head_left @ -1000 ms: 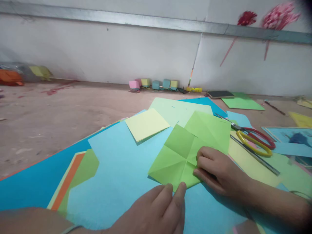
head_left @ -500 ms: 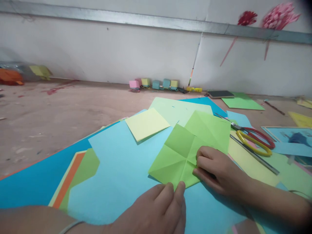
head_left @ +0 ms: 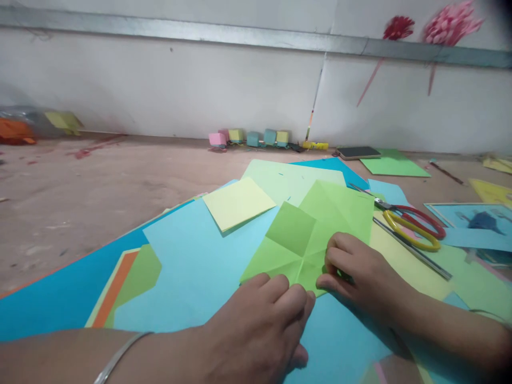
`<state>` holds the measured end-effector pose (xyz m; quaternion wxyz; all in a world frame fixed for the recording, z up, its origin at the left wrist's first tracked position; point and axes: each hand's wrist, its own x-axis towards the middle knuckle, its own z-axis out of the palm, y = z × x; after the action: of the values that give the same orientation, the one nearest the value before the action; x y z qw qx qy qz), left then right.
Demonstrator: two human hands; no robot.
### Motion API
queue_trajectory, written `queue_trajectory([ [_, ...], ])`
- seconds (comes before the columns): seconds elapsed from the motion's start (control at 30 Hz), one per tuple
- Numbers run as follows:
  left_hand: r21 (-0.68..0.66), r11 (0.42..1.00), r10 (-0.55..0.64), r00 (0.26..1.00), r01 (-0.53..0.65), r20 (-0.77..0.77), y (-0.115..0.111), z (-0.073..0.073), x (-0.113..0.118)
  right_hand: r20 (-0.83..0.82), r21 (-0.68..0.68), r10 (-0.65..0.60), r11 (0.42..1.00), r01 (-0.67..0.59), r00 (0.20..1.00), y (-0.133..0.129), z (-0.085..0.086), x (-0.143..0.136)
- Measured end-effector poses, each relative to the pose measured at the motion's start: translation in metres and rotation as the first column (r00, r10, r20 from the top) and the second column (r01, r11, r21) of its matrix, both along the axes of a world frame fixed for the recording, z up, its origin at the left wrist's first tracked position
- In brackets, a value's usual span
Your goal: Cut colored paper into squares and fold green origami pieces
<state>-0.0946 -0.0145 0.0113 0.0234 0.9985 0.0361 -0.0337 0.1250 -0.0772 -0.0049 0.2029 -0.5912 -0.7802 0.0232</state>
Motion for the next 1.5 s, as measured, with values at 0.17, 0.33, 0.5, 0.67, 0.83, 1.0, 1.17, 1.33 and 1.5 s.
queue_trajectory([
  [0.17,-0.003,1.000,0.007,1.000,-0.007,0.000,0.001,-0.002,-0.001,0.013,-0.236,-0.067,0.969,0.068,0.998,0.001,0.012,0.017],
  [0.33,-0.076,0.997,0.021,1.000,-0.020,0.011,0.003,-0.004,0.002,0.048,-0.510,-0.066,0.856,0.081,0.997,0.007,0.032,0.025],
  [0.5,-0.173,0.984,0.042,0.999,-0.040,0.008,0.009,-0.005,0.015,0.032,-0.561,-0.057,0.826,0.066,0.998,0.011,0.041,0.022],
  [0.67,-0.108,0.992,0.055,0.998,-0.057,-0.022,0.008,0.003,0.020,0.024,-0.494,-0.032,0.868,0.040,0.999,0.010,0.038,0.023],
  [0.83,0.002,1.000,0.005,0.999,-0.005,0.043,0.001,-0.002,0.003,-0.008,-0.460,-0.006,0.888,0.002,1.000,0.009,0.034,0.027],
  [1.0,0.065,0.998,0.021,0.995,-0.027,0.099,-0.010,-0.010,-0.027,-0.005,-0.480,-0.019,0.877,0.014,1.000,0.009,0.036,0.025],
  [1.17,0.156,0.987,0.000,0.951,-0.051,0.308,-0.016,-0.004,-0.034,0.009,-0.511,-0.039,0.859,0.038,0.999,0.010,0.038,0.023],
  [1.33,0.117,0.992,-0.082,0.953,0.050,0.292,-0.013,-0.003,-0.014,0.023,-0.490,-0.023,0.871,0.032,0.999,0.009,0.036,0.025],
  [1.5,0.044,0.999,-0.023,0.985,0.016,0.168,-0.008,-0.013,-0.007,0.211,-0.187,0.107,0.980,-0.067,0.972,-0.008,0.029,0.009],
])
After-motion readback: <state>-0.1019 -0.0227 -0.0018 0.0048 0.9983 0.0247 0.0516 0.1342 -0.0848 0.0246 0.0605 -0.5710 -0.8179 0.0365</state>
